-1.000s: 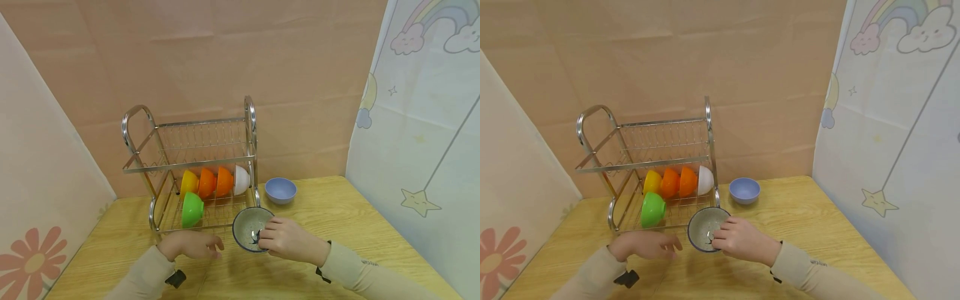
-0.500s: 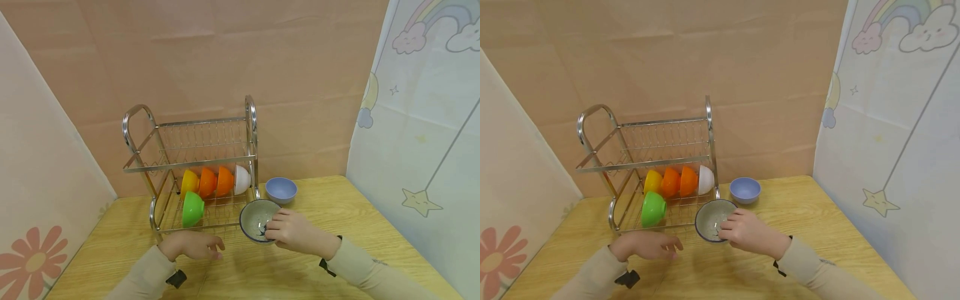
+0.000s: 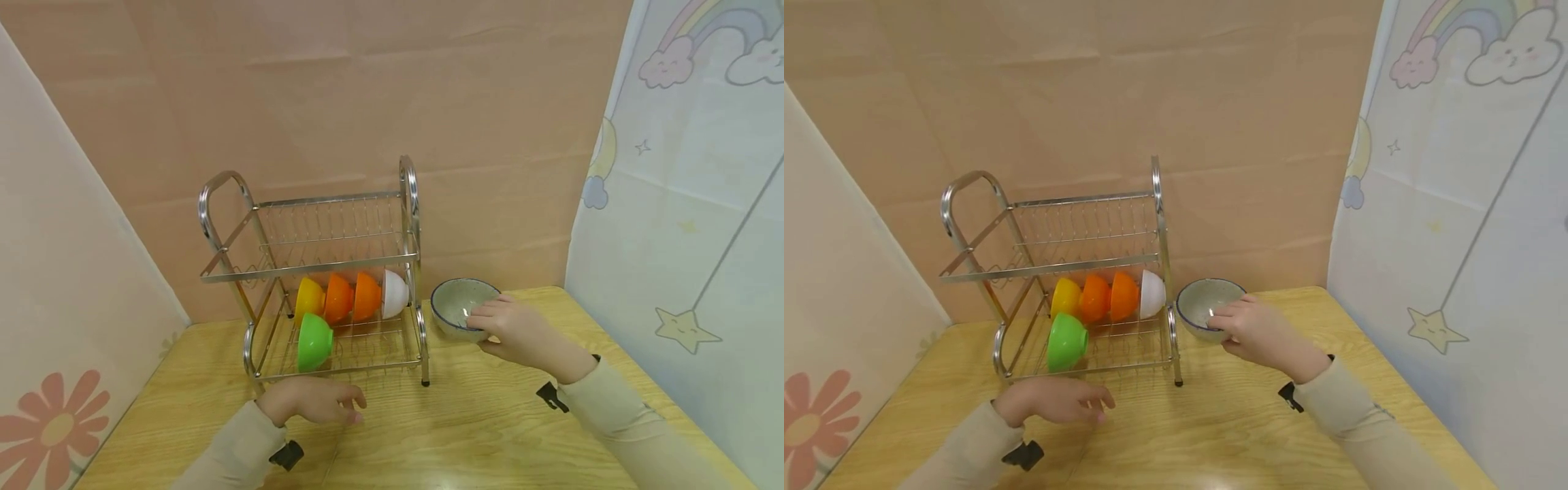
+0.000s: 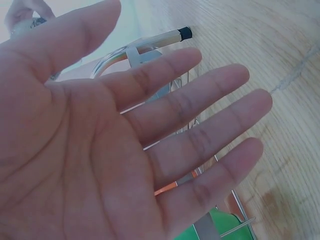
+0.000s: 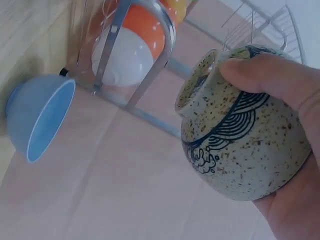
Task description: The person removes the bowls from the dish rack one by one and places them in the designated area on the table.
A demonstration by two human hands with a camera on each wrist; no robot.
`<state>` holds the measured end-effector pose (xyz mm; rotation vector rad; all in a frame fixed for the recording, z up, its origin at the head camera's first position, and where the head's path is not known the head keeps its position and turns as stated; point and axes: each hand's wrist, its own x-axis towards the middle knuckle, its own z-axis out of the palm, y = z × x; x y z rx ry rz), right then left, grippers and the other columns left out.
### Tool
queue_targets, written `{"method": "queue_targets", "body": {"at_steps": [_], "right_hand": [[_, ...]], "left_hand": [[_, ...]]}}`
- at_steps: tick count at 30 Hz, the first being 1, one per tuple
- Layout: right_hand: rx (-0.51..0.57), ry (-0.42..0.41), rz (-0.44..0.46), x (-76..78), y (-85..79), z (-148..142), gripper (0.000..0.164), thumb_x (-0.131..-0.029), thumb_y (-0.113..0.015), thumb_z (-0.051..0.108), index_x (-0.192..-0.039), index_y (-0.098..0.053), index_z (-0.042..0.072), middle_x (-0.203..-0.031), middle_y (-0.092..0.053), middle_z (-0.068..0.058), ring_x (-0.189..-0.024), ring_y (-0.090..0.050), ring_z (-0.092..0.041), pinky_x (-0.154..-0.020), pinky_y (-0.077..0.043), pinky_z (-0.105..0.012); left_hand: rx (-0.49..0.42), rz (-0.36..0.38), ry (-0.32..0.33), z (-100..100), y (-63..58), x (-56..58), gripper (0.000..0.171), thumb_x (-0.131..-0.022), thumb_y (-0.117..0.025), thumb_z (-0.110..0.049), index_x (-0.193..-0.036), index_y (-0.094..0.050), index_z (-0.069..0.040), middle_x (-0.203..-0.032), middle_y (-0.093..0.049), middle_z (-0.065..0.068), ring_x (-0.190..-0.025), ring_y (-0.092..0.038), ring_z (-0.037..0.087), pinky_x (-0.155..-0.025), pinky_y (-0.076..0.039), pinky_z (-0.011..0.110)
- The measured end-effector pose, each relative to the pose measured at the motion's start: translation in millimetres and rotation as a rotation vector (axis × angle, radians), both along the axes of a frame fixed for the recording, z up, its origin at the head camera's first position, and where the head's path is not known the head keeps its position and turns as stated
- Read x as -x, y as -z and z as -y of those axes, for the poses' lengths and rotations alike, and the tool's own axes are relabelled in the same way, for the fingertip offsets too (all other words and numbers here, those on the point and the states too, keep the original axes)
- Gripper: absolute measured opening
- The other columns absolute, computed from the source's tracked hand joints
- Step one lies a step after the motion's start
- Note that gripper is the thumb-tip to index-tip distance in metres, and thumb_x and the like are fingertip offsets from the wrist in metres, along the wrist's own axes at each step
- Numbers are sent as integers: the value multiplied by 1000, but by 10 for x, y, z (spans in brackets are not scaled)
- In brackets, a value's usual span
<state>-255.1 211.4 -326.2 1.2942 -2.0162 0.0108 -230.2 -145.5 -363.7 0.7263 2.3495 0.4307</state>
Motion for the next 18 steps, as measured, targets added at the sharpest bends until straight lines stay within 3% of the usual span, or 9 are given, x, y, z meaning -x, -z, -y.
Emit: {"method": "queue_targets", "body": {"at_steps": [7, 14, 18], "right_hand": [[24, 106, 109, 285, -19, -100, 34, -61, -90, 12, -85, -66, 11, -76, -65, 5, -67, -59, -10, -60, -47, -33], [-14, 253, 259, 559, 21, -99, 34, -71, -86, 23, -97, -70, 8, -86, -70, 1, -71, -63, -13, -64, -52, -35], [-44, 321, 342, 712, 57, -59, 34, -80, -80, 26, -105, -70, 7, -98, -72, -3, -82, -68, -20, -72, -55, -40]], "left_hand": [[-10, -7, 4, 1, -19, -9, 31, -97, -58, -35, -124, -60, -18, -109, -64, -6, -100, -61, 12, -85, -50, 34], [-13, -2, 8, 0, -13, -4, 35, -97, -57, -35, -128, -58, -18, -109, -64, -6, -99, -61, 12, -85, -50, 34], [-16, 1, 5, 2, -12, -4, 38, -97, -57, -36, -130, -57, -17, -110, -64, -5, -100, -61, 12, -86, -50, 35]]}}
